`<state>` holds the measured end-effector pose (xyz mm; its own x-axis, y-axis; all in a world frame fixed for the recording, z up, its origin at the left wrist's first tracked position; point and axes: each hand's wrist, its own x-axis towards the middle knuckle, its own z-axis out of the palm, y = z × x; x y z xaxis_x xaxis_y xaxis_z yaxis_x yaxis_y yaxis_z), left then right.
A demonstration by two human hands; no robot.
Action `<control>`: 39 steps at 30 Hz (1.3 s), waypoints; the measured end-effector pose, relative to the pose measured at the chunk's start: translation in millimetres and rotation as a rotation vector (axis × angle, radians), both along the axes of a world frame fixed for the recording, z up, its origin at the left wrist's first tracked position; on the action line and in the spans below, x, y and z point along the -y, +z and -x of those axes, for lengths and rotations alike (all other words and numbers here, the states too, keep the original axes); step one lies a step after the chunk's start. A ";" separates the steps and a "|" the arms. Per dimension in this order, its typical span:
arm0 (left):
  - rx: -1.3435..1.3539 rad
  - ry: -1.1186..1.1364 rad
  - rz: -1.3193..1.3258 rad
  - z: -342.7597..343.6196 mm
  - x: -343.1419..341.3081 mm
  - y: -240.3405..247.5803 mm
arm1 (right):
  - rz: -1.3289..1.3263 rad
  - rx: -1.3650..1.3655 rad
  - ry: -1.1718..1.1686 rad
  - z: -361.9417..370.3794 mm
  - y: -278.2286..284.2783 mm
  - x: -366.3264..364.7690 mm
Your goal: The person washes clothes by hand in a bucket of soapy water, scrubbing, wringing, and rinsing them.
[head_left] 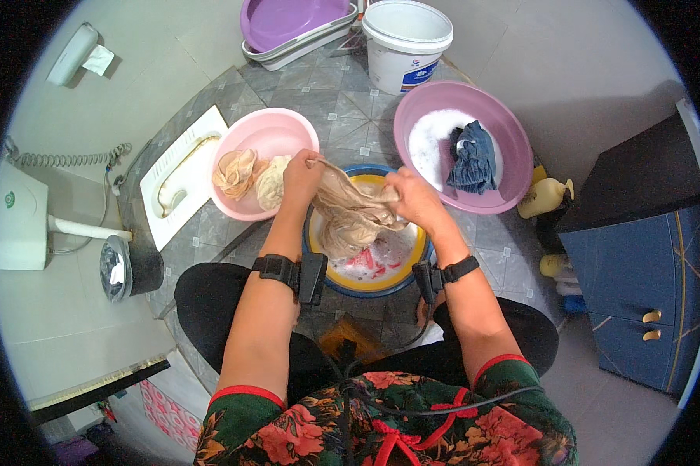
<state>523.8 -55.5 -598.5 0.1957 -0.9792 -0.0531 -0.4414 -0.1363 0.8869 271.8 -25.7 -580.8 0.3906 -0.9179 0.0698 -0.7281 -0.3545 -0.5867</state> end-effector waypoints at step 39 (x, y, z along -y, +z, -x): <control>0.746 -0.314 0.102 -5.9 -24.5 115.5 | -0.042 0.299 -0.624 68.0 63.0 30.2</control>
